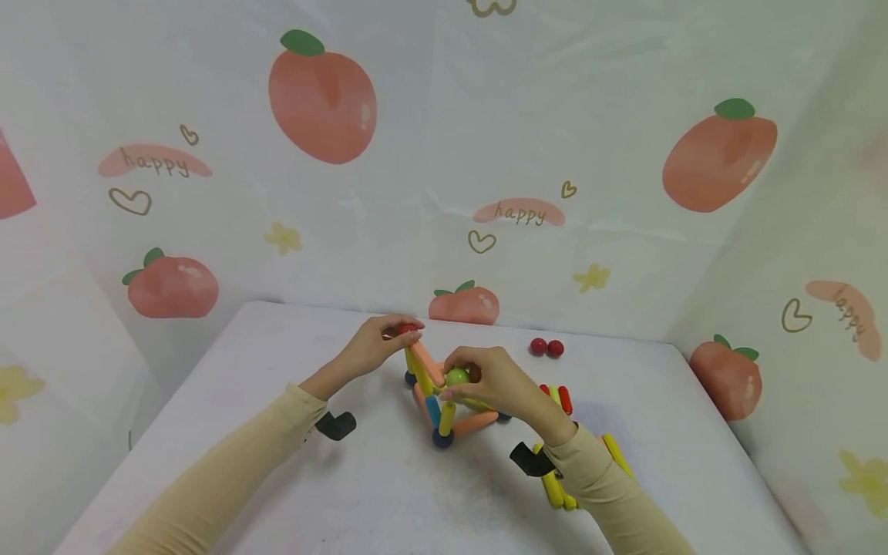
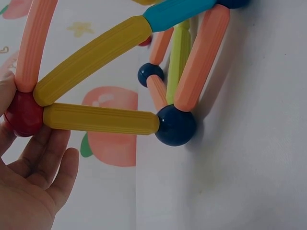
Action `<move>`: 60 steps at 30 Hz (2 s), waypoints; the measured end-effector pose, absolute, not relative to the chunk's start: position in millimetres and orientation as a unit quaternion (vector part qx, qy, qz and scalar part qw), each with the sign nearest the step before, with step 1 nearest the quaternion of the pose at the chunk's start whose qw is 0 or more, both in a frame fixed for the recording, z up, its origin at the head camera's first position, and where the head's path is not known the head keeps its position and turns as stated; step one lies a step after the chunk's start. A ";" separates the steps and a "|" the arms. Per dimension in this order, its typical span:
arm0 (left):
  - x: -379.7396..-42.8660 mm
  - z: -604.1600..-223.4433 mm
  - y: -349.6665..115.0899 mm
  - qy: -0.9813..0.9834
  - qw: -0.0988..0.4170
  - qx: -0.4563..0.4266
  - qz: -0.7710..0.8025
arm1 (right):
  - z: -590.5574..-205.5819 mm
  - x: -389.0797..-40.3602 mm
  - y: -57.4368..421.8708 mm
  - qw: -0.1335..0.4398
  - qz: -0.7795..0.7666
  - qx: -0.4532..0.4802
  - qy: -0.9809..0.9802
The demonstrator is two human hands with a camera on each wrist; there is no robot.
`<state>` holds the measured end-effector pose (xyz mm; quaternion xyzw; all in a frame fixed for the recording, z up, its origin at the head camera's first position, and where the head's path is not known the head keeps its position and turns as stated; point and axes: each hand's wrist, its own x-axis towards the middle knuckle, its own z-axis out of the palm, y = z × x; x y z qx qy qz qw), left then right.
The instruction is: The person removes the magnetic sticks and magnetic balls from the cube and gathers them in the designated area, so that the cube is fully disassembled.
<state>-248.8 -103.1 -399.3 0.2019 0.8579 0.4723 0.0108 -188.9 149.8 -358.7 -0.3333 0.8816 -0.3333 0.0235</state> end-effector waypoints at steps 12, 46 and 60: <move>-249.1 -399.2 -102.3 0.858 0.011 0.202 0.471 | -359.9 -189.6 148.8 0.021 -0.352 -0.317 0.881; -250.2 -400.8 -104.5 0.856 0.016 0.199 0.477 | -347.4 -195.6 144.1 0.028 -0.217 -0.422 0.880; -248.9 -399.4 -104.7 0.853 0.008 0.211 0.477 | -354.6 -201.2 139.1 0.070 -0.230 -0.417 0.876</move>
